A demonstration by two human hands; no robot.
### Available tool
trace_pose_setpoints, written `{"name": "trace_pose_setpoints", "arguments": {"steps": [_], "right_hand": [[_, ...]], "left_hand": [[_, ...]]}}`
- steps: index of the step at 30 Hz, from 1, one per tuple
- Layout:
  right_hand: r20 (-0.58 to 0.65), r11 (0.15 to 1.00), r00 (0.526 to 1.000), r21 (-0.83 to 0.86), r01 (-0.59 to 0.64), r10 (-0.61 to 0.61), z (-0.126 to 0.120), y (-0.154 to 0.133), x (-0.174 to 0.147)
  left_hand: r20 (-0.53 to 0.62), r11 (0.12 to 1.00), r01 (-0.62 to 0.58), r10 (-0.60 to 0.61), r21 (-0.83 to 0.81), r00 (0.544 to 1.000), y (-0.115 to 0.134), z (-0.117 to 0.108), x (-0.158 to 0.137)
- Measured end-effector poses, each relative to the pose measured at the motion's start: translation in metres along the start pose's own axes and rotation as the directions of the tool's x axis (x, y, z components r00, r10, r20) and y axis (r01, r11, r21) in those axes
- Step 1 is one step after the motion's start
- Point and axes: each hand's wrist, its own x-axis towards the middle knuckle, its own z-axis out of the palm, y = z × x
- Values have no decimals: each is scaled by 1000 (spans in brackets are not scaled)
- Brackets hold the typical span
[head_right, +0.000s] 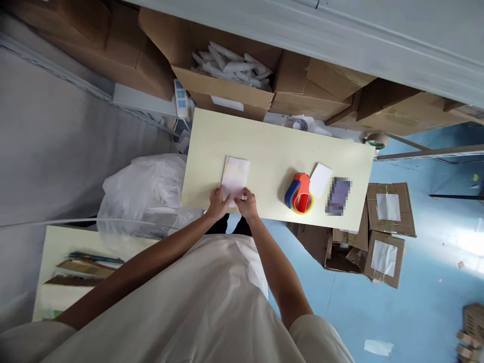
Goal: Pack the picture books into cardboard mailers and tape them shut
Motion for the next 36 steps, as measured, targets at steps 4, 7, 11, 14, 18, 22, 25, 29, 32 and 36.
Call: {"name": "trace_pose_setpoints", "arguments": {"steps": [4,7,11,14,18,22,25,29,32,36], "right_hand": [[-11,998,998,13,64,-64,23,-28,23],[1,991,992,44,124,-124,40,-56,51],[38,980,984,111,166,-171,58,-90,84],[48,970,985,187,153,-165,65,-106,98],[106,953,975,255,162,-195,68,-112,104],[74,952,976,248,182,-206,59,-105,92],[45,964,977,179,196,-207,42,-91,66],[77,984,983,82,160,-166,18,-55,16],[122,990,983,16,137,-138,4,-21,-16],[285,985,952,-91,146,-115,-12,15,-39]], "left_hand": [[-84,998,-7,3,-56,996,6,-13,27],[-182,996,-75,64,-56,981,5,-33,64],[-250,961,-277,272,14,929,-4,-62,113],[-245,918,-387,397,89,885,-10,-76,139],[-240,896,-417,443,153,864,-14,-83,151],[-301,908,-391,418,148,857,-16,-80,135],[-383,926,-357,375,119,844,-18,-74,104],[-415,932,-351,355,87,838,-25,-65,43],[-465,939,-335,329,73,822,-32,-57,-4],[-507,957,-286,223,-49,832,-37,-39,-57]]}}
